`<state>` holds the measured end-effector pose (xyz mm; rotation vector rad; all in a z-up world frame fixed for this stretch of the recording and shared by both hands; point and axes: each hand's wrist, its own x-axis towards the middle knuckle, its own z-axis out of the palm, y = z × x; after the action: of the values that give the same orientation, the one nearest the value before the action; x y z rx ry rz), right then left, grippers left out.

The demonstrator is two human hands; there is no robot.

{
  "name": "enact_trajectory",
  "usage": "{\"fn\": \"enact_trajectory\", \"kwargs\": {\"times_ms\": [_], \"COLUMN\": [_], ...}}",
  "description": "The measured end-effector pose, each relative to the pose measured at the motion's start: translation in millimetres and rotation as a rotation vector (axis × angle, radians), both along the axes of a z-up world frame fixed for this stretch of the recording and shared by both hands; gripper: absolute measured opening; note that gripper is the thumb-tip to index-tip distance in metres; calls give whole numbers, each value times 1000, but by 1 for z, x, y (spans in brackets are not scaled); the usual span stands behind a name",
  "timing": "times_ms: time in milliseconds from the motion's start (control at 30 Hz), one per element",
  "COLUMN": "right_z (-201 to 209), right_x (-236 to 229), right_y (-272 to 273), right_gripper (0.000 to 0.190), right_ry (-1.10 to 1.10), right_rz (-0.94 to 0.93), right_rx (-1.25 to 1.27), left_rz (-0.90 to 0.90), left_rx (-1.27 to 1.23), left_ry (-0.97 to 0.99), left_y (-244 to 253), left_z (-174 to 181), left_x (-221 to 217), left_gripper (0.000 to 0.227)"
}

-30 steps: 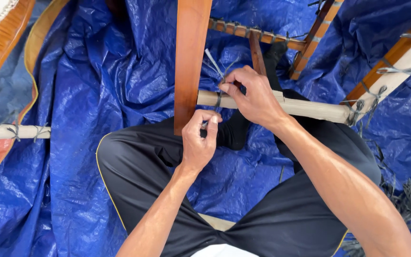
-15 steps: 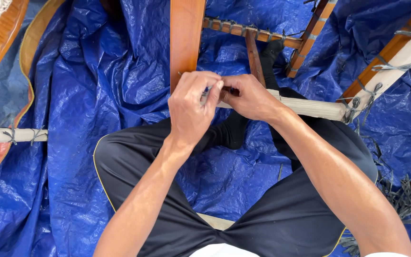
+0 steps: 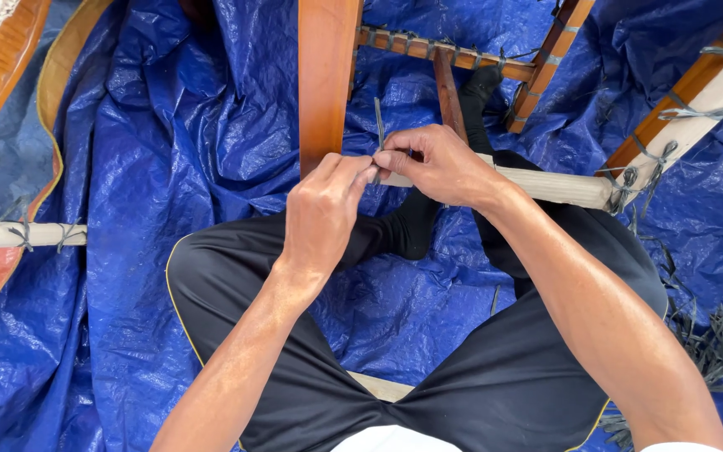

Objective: Tying and weaving plastic strips onto a wooden chair frame to create a seat.

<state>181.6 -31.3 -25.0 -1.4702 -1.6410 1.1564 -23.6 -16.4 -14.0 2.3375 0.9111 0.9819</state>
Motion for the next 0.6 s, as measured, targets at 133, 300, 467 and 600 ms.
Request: {"fn": "enact_trajectory", "kwargs": {"times_ms": [133,300,467,600], "right_z": [6,-7,-6,-2], "right_x": [-3,8,15,16], "right_y": [-1,1,3,2], "right_gripper": [25,24,22,19], "right_ry": [-42,-9,143,152], "right_rz": [-28,11,90,84], "right_rx": [-37,-54,-103,-145], "left_rz": [-15,-110,-38,22], "left_rx": [-22,-81,-391,-359], "left_ry": [7,-8,-242,-89], "left_y": [-9,-15,4,14], "left_z": [-4,4,12,6], "left_x": [-6,-16,-16,-3], "left_gripper": [9,8,17,23]}}
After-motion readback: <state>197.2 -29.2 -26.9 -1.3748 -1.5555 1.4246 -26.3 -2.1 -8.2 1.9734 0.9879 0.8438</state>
